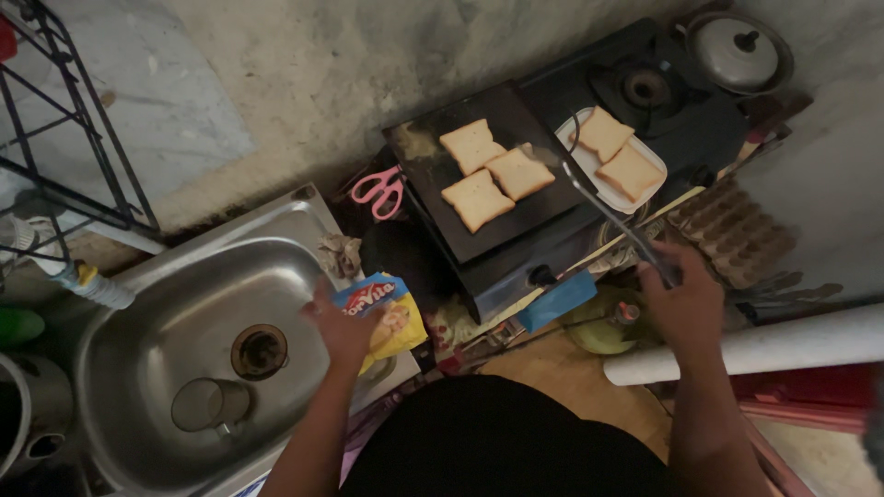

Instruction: The person toasts slices of bread on a flat griddle set on a gas stove, using a spatula to flip the slices and move the browned ones onto a plate. They take fresh slices from a bread package and repeat the process until a plate of toasted bread accumulates.

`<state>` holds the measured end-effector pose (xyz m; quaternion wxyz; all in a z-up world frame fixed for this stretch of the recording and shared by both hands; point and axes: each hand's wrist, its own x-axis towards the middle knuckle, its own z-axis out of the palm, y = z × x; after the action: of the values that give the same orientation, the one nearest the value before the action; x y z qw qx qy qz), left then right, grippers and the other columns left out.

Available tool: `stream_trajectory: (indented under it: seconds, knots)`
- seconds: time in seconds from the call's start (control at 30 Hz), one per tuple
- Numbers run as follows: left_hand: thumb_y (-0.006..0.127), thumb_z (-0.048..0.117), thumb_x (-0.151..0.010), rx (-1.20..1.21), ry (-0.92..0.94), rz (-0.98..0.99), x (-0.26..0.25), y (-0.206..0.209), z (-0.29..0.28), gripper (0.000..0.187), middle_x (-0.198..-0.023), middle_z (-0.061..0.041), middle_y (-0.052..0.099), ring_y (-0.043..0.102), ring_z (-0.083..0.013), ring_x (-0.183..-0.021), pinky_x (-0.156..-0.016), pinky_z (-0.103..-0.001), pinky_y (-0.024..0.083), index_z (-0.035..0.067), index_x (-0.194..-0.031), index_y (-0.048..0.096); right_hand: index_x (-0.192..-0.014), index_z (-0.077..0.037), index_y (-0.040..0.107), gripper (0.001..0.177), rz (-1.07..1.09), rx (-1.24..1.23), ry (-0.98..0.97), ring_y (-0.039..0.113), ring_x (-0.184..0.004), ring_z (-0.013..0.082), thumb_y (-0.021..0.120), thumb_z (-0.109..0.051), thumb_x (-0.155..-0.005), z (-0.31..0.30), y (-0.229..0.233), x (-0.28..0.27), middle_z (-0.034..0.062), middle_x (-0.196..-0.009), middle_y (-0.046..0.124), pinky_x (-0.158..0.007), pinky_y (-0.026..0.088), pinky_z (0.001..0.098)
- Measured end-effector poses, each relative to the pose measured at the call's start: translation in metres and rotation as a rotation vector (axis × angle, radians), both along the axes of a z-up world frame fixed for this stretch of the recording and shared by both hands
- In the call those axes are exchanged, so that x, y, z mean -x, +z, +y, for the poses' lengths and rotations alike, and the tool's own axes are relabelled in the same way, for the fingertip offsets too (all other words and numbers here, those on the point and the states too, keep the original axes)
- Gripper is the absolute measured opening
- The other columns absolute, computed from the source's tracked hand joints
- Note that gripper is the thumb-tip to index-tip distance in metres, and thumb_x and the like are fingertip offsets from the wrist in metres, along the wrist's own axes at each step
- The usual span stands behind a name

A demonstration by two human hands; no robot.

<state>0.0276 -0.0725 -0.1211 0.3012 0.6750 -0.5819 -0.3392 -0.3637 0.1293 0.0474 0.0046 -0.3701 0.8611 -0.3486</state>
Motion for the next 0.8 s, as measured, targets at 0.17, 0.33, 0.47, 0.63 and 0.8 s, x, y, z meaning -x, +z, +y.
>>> stream_trajectory:
  seconds: [0.17, 0.33, 0.47, 0.63, 0.8]
  knots:
    - [0.092, 0.017, -0.064, 0.048, 0.113, 0.509, -0.011, -0.019, 0.007, 0.120, -0.125, -0.029, 0.054, 0.063, -0.0332, -0.108, -0.096, -0.041, 0.053, 0.007, -0.158, 0.018, -0.126, -0.011, 0.071, 0.036, -0.046, 0.060, 0.029, 0.065, -0.082, 0.0166, 0.077, -0.022, -0.093, 0.002, 0.009, 0.003, 0.0095, -0.094, 0.071, -0.077, 0.051, 0.0321]
    - [0.079, 0.004, -0.083, -0.230, 0.158, 0.950, -0.024, -0.045, -0.008, 0.076, -0.111, -0.016, 0.065, 0.067, -0.0224, -0.090, -0.075, -0.035, 0.057, 0.002, -0.148, 0.040, -0.126, -0.011, 0.072, 0.037, -0.148, 0.080, 0.135, 0.062, -0.080, 0.0135, 0.076, -0.016, -0.089, -0.005, 0.008, -0.001, 0.0065, -0.093, 0.071, -0.073, 0.050, 0.0294]
    - [0.076, 0.010, -0.092, -0.397, 0.148, 1.224, -0.022, -0.052, -0.020, 0.045, -0.111, -0.015, 0.067, 0.068, -0.0233, -0.092, -0.077, -0.039, 0.059, -0.003, -0.130, 0.056, -0.121, -0.008, 0.072, 0.034, 0.149, 0.101, 0.343, 0.066, -0.081, 0.0118, 0.079, -0.013, -0.088, -0.016, 0.017, -0.012, 0.0081, -0.094, 0.070, -0.072, 0.052, 0.0283]
    - [0.070, 0.022, -0.095, -0.425, 0.224, 1.258, -0.001, -0.050, -0.023, 0.035, -0.107, -0.016, 0.069, 0.071, -0.0254, -0.091, -0.083, -0.044, 0.063, 0.000, -0.119, 0.056, -0.122, -0.010, 0.070, 0.033, -0.312, -0.026, 0.137, 0.059, -0.049, 0.0126, 0.074, -0.015, -0.090, -0.021, 0.032, -0.037, 0.0078, -0.062, 0.063, -0.047, 0.046, 0.0308]
    - [0.067, 0.032, -0.102, -0.422, 0.081, 1.326, 0.006, -0.058, -0.022, 0.044, -0.110, -0.016, 0.070, 0.071, -0.0255, -0.093, -0.085, -0.044, 0.062, -0.006, -0.121, 0.057, -0.121, -0.010, 0.071, 0.033, -0.263, -0.058, 0.145, 0.062, -0.049, 0.0117, 0.074, -0.016, -0.089, -0.021, 0.039, -0.040, 0.0076, -0.062, 0.064, -0.048, 0.048, 0.0301]
